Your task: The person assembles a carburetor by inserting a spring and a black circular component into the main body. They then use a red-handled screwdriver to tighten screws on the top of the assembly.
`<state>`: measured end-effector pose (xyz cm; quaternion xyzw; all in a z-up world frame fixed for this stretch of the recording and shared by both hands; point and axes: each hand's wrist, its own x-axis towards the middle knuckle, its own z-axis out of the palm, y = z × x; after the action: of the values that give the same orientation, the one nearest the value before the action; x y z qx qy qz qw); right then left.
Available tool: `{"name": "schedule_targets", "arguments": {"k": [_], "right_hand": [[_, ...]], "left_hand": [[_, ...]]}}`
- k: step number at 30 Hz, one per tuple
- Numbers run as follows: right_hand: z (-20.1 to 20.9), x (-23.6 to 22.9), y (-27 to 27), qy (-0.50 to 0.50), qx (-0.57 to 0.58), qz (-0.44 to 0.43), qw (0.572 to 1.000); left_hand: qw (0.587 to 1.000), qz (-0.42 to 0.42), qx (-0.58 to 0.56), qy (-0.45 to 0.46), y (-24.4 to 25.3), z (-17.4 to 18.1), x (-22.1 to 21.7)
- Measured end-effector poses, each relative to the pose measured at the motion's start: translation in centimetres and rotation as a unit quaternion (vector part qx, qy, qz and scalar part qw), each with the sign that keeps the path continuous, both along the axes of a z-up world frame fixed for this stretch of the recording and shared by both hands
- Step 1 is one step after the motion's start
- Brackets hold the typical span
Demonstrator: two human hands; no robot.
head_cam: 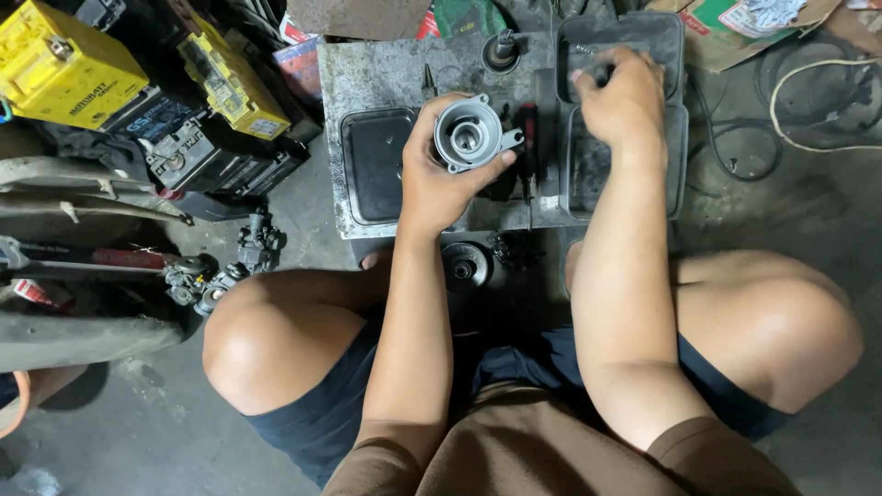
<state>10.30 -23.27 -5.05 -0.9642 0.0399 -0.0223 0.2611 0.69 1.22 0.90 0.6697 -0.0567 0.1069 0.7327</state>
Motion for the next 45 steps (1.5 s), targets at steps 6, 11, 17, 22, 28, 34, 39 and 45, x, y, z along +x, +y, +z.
{"name": "schedule_targets", "arguments": {"k": [6,11,17,22,28,34,39,45], "right_hand": [[-2.1,3.0,-3.4,-0.019,-0.038,-0.014,0.999],[-3.2,4.0,-5.5,-0.035,-0.043,-0.021,0.998],[-4.9,4.4,-6.7,0.008,-0.076,-0.065,0.995],[-5.9,4.5,-6.5,-0.013,-0.126,-0.099,0.987],[-6.3,4.3,-6.5,-0.016,-0.106,-0.11,0.988],[-6.2,4.6,-6.1,0.014,-0.149,-0.081,0.985],[-6.2,4.7,-6.0,0.078,-0.137,-0.099,0.982],[-2.8,3.7,-4.4,0.128,-0.118,-0.028,0.984]], "left_hand": [[0.999,0.009,0.039,-0.012,-0.6,0.9,0.0],[0.999,0.009,0.044,-0.006,-1.1,0.9,0.0],[0.998,0.006,0.054,-0.006,-1.5,0.4,0.0],[0.998,0.011,0.059,-0.004,-1.8,0.6,0.2],[0.998,0.026,0.061,0.002,-1.7,0.7,0.2],[0.998,0.025,0.059,0.008,-1.6,1.0,0.1],[0.997,0.024,0.067,0.007,-1.6,1.1,0.0],[0.997,0.026,0.071,0.017,-1.8,0.6,0.0]]}}
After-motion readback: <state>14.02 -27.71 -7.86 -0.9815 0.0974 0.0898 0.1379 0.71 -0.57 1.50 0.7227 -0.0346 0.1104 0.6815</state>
